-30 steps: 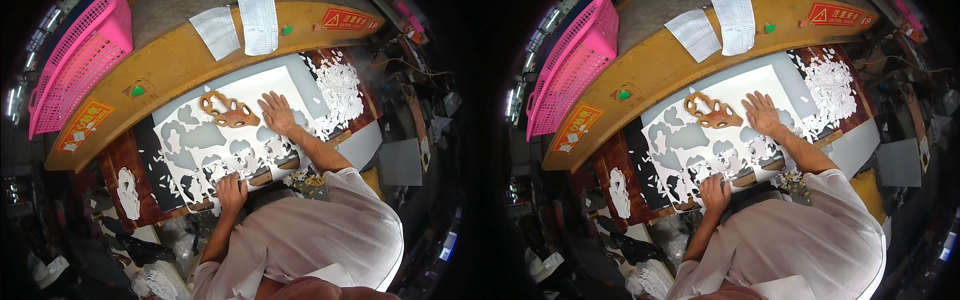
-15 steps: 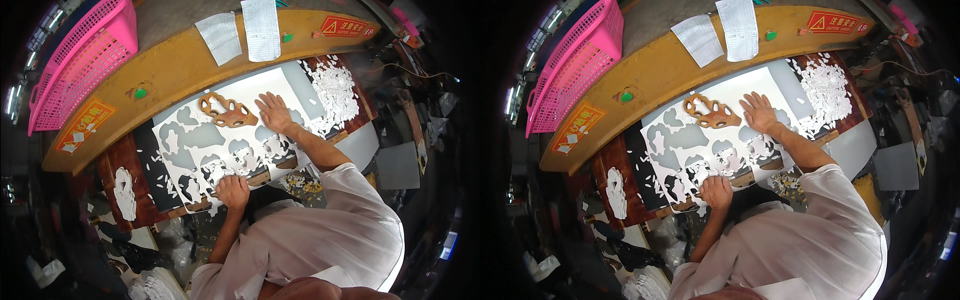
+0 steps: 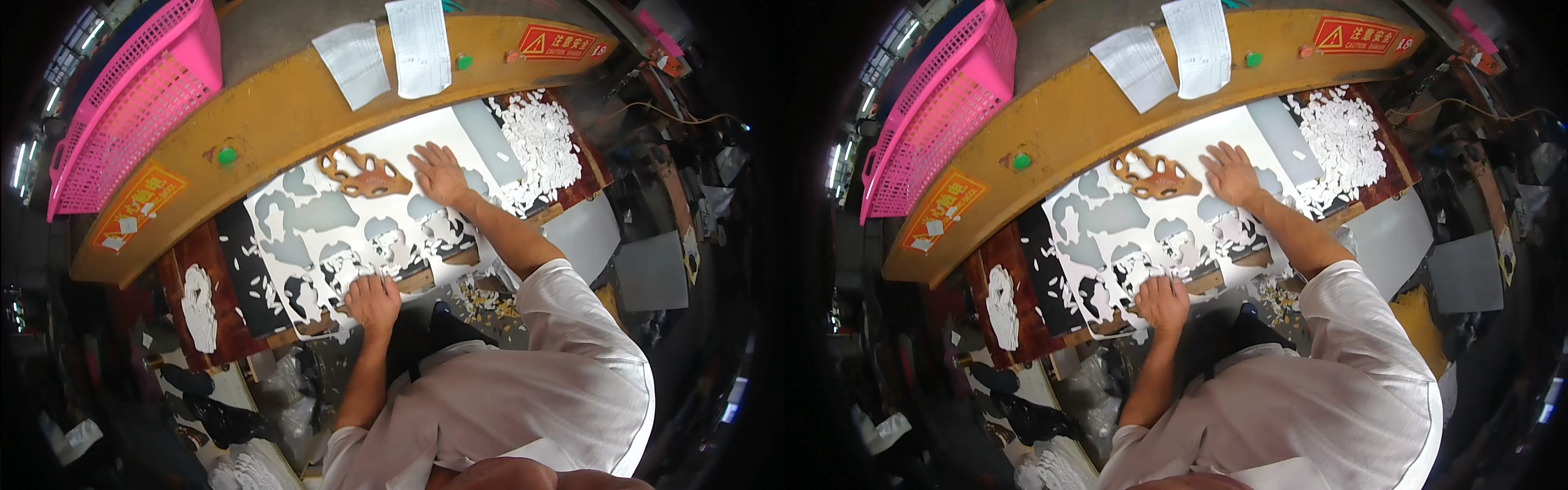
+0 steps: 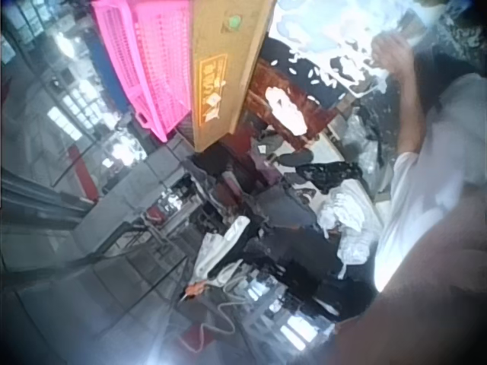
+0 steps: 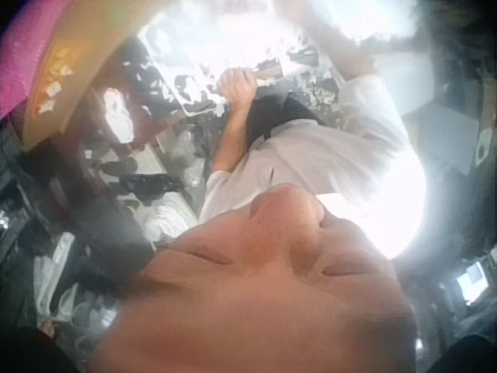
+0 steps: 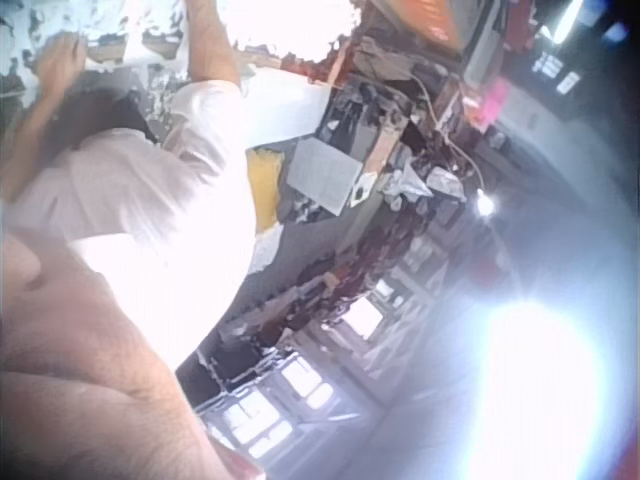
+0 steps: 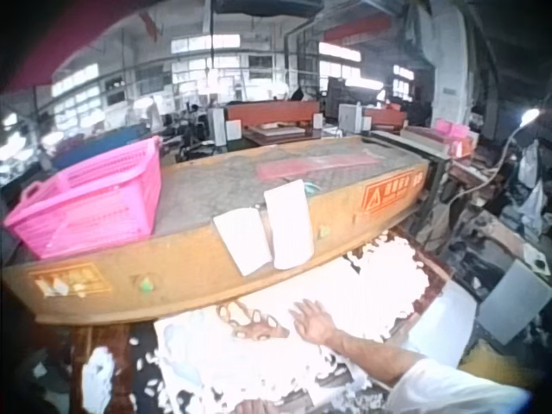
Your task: The person cuts white paper into irregular shapes using a wooden hand tool on a workbench. They repeatedly press the tool into the paper, remove cut pieces, and clear the workspace. The person also briefly writes on a notepad with a red pen before resuming cutting.
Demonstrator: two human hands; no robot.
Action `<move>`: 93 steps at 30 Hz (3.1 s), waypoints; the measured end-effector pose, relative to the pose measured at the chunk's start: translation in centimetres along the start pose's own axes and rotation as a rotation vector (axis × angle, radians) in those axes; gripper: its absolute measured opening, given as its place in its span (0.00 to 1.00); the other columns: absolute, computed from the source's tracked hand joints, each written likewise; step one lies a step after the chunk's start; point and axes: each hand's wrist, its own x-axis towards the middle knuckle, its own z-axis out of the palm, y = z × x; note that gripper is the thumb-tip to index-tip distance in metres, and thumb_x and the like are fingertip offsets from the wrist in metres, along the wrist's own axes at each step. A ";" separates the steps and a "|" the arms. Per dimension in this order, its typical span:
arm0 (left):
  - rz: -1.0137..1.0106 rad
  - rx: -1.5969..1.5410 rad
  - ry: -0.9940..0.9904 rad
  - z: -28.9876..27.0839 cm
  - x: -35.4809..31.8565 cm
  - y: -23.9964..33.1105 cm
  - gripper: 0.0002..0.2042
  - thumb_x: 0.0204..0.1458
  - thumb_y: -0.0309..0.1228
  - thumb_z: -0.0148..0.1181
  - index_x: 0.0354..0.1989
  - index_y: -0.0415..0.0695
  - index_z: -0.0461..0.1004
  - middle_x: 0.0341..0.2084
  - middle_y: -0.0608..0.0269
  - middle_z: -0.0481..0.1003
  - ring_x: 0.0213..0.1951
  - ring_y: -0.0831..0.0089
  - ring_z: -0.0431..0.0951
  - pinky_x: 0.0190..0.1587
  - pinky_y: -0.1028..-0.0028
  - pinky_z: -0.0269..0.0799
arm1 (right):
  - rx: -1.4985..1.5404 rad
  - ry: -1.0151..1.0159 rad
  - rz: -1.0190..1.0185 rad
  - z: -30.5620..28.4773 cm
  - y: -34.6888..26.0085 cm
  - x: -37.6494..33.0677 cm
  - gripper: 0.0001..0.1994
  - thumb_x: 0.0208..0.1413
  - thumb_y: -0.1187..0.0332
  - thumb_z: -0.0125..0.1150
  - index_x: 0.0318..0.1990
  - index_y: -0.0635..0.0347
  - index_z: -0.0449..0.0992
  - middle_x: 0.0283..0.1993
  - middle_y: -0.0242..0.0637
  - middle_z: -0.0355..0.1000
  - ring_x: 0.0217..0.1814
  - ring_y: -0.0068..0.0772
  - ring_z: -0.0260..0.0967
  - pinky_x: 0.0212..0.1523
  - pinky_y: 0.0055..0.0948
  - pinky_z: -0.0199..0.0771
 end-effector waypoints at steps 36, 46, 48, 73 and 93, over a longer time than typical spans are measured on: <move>-0.041 -0.025 -0.005 -0.1 0.2 0.1 0.07 0.48 0.38 0.62 0.27 0.49 0.76 0.30 0.63 0.72 0.38 0.59 0.73 0.42 0.58 0.64 | 0.546 -0.181 -0.028 -3.8 -6.0 3.1 0.35 0.55 0.56 0.73 0.69 0.59 0.73 0.72 0.56 0.65 0.74 0.58 0.63 0.73 0.45 0.65; -0.027 -0.002 -0.024 -0.4 0.5 0.4 0.07 0.48 0.38 0.62 0.27 0.50 0.76 0.30 0.63 0.73 0.37 0.59 0.74 0.40 0.58 0.65 | 0.649 -0.123 -0.069 -3.4 -4.8 1.7 0.41 0.53 0.55 0.76 0.72 0.63 0.67 0.74 0.60 0.61 0.76 0.60 0.60 0.75 0.45 0.63; -0.032 -0.016 0.014 -0.4 0.4 0.3 0.07 0.48 0.38 0.62 0.27 0.49 0.76 0.30 0.63 0.73 0.37 0.58 0.74 0.40 0.58 0.65 | 0.663 -0.051 -0.037 -4.1 -4.4 0.5 0.32 0.59 0.60 0.71 0.69 0.62 0.71 0.73 0.52 0.65 0.75 0.53 0.63 0.72 0.41 0.67; 0.022 0.098 0.149 2.0 -1.2 -0.8 0.13 0.55 0.43 0.59 0.30 0.48 0.81 0.32 0.62 0.79 0.41 0.57 0.78 0.45 0.56 0.70 | 1.010 0.322 0.382 -11.1 -0.6 -15.3 0.34 0.68 0.69 0.63 0.76 0.73 0.57 0.54 0.34 0.78 0.52 0.19 0.72 0.55 0.23 0.74; 0.090 0.050 0.109 2.3 -1.5 -2.1 0.17 0.63 0.41 0.52 0.32 0.40 0.77 0.34 0.50 0.79 0.42 0.47 0.77 0.44 0.49 0.70 | 0.198 0.354 0.145 -4.7 -0.6 -19.8 0.12 0.63 0.60 0.59 0.37 0.58 0.83 0.36 0.42 0.78 0.45 0.52 0.76 0.50 0.50 0.73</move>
